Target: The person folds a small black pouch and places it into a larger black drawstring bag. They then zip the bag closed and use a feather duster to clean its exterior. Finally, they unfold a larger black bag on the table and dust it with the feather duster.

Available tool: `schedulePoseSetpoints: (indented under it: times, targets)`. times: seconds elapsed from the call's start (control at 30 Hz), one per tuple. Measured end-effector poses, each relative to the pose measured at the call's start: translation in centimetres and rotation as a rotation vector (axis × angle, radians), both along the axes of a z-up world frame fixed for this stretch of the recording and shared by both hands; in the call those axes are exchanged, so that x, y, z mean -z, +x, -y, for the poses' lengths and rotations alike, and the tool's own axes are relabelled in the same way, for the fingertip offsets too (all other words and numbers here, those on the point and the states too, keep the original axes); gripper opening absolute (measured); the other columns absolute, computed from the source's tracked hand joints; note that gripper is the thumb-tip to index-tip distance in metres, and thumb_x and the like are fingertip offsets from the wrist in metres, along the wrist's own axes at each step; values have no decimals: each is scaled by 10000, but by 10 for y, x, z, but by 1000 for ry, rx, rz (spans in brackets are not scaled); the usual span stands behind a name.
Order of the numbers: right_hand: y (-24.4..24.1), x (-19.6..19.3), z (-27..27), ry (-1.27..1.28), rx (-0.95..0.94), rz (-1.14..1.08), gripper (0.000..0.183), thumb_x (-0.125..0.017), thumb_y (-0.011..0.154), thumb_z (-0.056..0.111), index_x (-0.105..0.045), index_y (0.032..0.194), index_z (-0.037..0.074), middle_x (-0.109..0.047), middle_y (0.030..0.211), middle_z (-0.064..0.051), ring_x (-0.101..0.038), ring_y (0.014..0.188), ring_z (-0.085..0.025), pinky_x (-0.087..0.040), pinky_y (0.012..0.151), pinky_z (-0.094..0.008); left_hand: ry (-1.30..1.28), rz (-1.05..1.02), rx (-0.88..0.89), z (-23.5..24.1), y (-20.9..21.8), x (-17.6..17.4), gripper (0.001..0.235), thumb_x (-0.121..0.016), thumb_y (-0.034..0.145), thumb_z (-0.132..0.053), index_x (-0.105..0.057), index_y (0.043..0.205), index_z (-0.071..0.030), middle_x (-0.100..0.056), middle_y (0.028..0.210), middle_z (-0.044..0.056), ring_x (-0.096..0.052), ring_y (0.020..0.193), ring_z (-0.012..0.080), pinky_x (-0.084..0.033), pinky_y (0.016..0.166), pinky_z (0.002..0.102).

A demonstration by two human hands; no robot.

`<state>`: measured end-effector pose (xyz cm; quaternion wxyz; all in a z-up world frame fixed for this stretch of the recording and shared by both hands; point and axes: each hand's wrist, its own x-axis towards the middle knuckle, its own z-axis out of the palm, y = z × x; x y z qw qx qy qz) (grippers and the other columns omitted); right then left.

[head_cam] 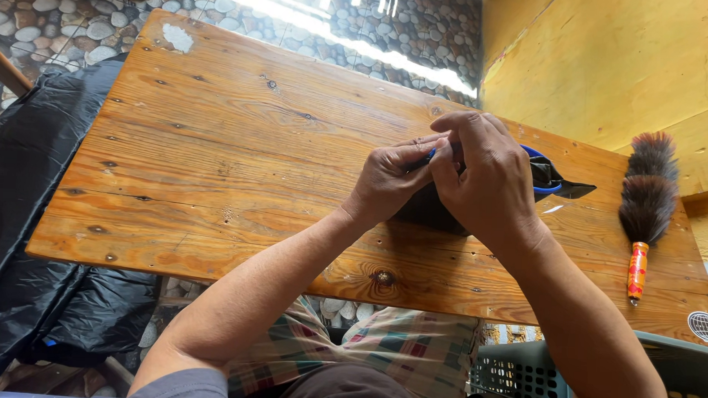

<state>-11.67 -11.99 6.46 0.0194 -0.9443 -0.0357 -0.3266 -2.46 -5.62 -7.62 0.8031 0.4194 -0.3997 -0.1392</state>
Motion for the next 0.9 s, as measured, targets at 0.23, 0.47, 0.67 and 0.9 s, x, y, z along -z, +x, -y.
schedulePoseSetpoints:
  times: [0.23, 0.47, 0.67, 0.9]
  targets:
    - [-1, 6, 14, 75, 0, 48, 191, -627, 965, 32, -700, 1141, 39, -650, 792, -159, -649, 763, -368, -556, 654, -497, -51, 128, 1, -4, 4, -5, 299, -672, 1050, -149, -690, 1347, -125, -681, 1392, 102, -614, 1325, 263, -507, 1103, 413]
    - [-5, 0, 13, 46, 38, 34, 192, -627, 982, 39, -708, 1155, 60, -661, 823, -162, -643, 785, -373, -558, 687, -494, -74, 109, -59, -14, -3, -21, 294, -671, 1053, -159, -691, 1346, -129, -697, 1364, 103, -626, 1315, 273, -509, 1111, 410]
    - [-10, -12, 9, 243, 94, -58, 210, -654, 964, 58, -671, 1173, 58, -667, 850, -174, -653, 776, -389, -516, 671, -542, -64, 57, -65, -16, -6, -28, 290, -696, 1043, -182, -709, 1331, -145, -713, 1332, 76, -644, 1300, 226, -503, 1124, 373]
    - [-12, -23, 8, 339, 41, -108, 176, -658, 1018, 31, -653, 1194, 31, -661, 851, -168, -655, 752, -340, -571, 751, -552, -145, -175, 65, -13, -8, -25, 260, -743, 999, -101, -713, 1255, -61, -735, 1246, 132, -661, 1227, 204, -535, 1081, 379]
